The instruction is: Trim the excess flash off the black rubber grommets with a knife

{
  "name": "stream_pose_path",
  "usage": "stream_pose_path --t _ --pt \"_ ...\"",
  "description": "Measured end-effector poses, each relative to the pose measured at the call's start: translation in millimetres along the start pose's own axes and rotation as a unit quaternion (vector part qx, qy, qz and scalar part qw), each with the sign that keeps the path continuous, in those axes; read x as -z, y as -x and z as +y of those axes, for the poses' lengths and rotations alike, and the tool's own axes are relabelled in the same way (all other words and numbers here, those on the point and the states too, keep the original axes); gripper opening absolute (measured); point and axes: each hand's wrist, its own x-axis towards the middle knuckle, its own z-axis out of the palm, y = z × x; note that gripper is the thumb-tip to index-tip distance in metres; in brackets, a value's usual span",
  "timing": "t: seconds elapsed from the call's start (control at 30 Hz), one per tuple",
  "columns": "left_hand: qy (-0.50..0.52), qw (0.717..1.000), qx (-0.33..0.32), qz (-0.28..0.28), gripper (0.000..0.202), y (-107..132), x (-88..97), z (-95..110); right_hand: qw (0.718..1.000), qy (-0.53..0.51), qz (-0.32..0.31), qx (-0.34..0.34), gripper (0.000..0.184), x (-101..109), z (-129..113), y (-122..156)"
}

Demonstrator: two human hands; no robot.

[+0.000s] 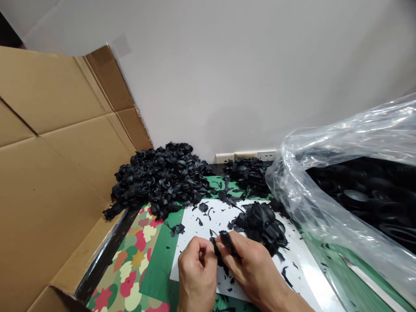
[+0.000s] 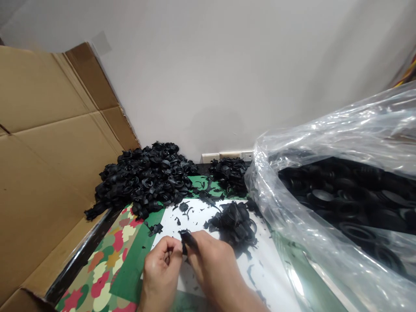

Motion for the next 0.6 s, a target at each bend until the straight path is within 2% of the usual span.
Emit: stream_pose_path --t 0.07,0.13,0.3,0.4,0.5,0.6 --pt "-0.031 0.999 -0.019 0.005 0.020 0 0.1 0 0.998 0.054 -0.019 0.032 0.025 1 2 1" --pt "-0.066 0.997 -0.049 0.009 0.021 1 0.1 0 0.994 0.088 -0.047 0.035 0.025 4 1 0" --pt "-0.153 0.977 -0.147 0.026 0.021 3 0.3 4 0.978 0.163 -0.127 -0.041 0.020 15 -13 -10" --pt "-0.207 0.955 -0.209 0.041 0.021 4 -0.5 6 0.966 0.197 -0.160 -0.057 0.019 19 -20 -15" --pt "-0.249 0.936 -0.244 0.053 0.021 5 -1.7 3 0.958 0.222 -0.175 -0.048 0.016 18 -23 -16" --pt "-0.261 0.932 -0.246 0.051 0.021 6 -2.0 -2 0.958 0.243 -0.152 -0.018 0.013 15 -24 -14"
